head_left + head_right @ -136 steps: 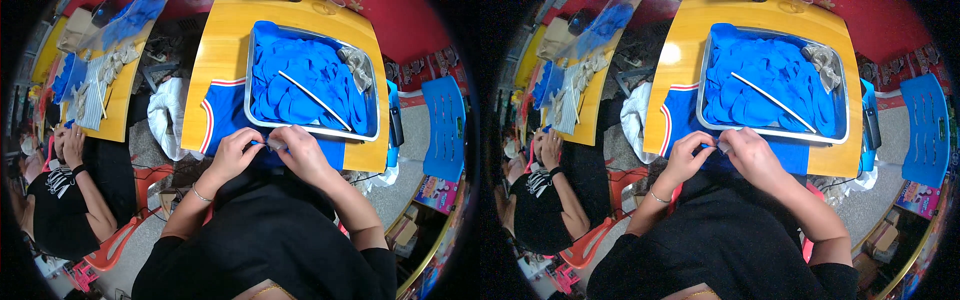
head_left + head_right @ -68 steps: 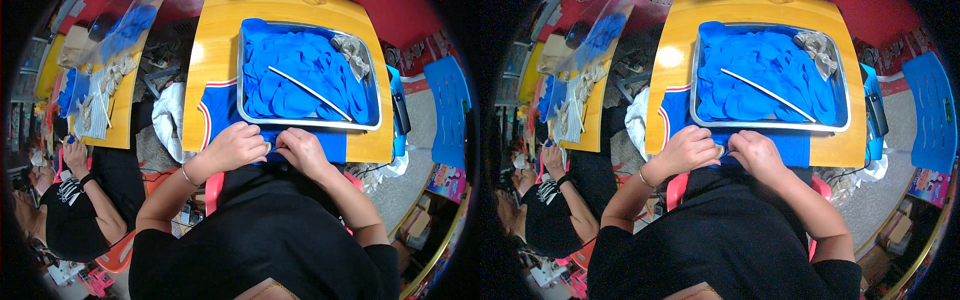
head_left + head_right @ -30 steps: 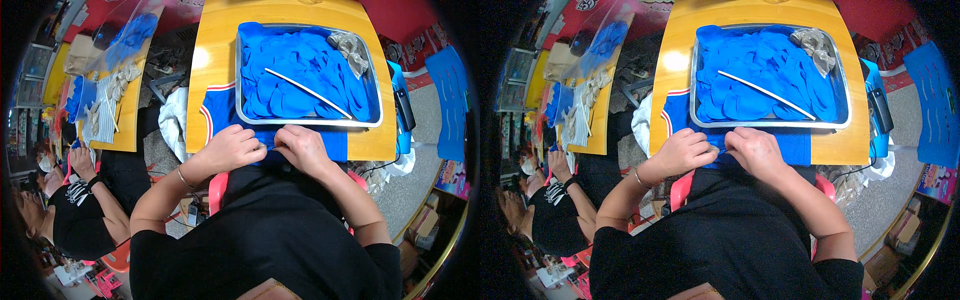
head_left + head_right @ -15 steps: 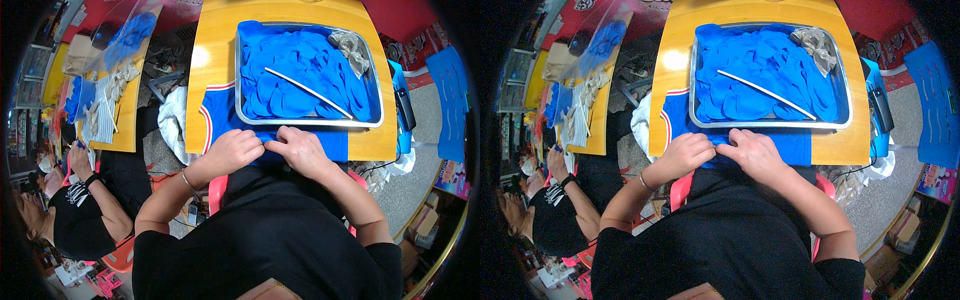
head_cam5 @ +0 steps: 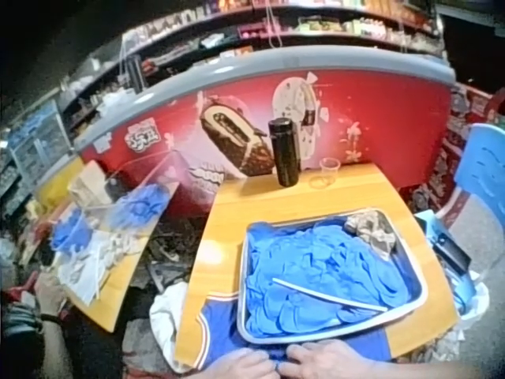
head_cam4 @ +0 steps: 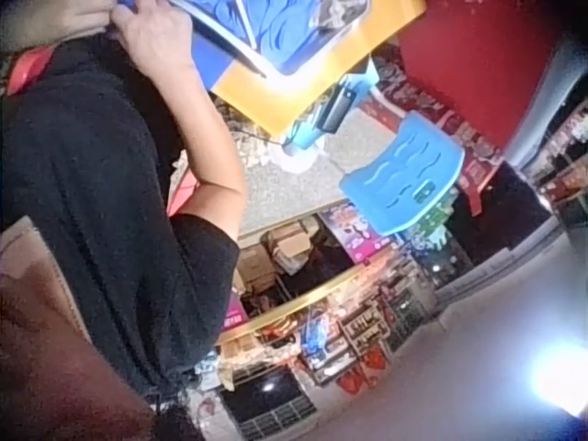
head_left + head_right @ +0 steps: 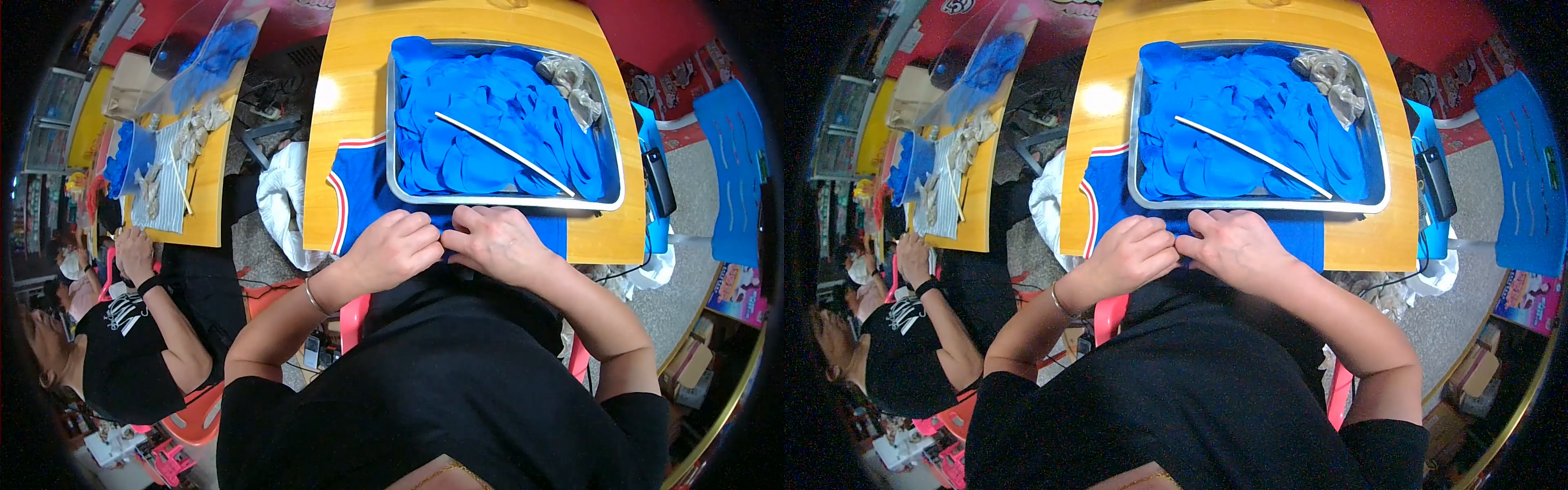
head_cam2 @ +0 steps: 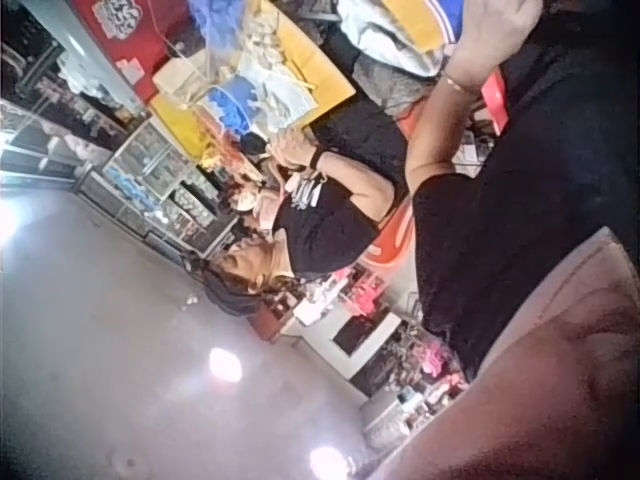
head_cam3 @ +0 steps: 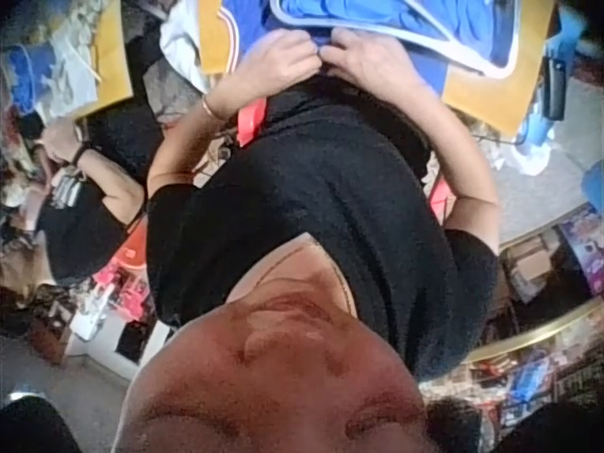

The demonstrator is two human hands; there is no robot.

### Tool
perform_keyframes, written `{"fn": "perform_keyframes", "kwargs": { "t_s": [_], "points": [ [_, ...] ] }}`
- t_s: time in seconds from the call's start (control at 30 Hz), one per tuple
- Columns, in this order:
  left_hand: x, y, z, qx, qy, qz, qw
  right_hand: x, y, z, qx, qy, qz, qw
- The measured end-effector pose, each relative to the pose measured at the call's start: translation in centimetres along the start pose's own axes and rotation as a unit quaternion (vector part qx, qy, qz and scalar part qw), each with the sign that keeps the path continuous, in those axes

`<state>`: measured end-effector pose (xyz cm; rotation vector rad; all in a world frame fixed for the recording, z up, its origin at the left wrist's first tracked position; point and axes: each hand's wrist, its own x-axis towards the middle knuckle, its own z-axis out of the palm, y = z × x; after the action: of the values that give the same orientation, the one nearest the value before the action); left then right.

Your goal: Assembling small blue fabric pieces using a thin stick.

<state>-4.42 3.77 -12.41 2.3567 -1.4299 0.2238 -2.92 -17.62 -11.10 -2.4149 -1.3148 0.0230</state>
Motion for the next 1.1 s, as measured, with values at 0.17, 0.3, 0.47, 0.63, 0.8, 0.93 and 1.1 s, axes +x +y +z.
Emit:
{"fn": "perform_keyframes", "kwargs": {
  "t_s": [0.17,0.3,0.47,0.63,0.8,0.93,1.1],
  "points": [
    [0.0,0.3,0.2,0.009,0.005,-0.035,0.999,0.0,-0.2,1.3,-0.003,0.026,0.006,1.000],
    [-0.8,0.2,0.4,-0.035,0.006,-0.088,0.996,-0.3,-0.4,1.2,0.008,0.023,0.023,0.999],
    [-1.4,0.9,1.1,-0.286,0.065,-0.191,0.937,-0.2,-0.7,-0.3,0.146,0.067,0.039,0.986],
    [-1.0,1.4,-0.1,-0.332,0.112,-0.187,0.918,-0.3,-1.0,-2.1,0.192,0.075,0.041,0.978],
    [0.1,1.7,-0.8,-0.322,0.107,-0.171,0.925,-0.5,-1.0,-3.2,0.122,0.028,0.014,0.992],
    [0.5,1.6,-1.7,-0.318,0.125,-0.187,0.921,-0.2,-1.5,-4.1,0.128,0.054,0.031,0.990],
    [1.8,2.1,-2.0,-0.289,0.107,-0.144,0.940,-0.2,-1.2,-5.0,0.134,0.040,0.023,0.990]
  ]
}}
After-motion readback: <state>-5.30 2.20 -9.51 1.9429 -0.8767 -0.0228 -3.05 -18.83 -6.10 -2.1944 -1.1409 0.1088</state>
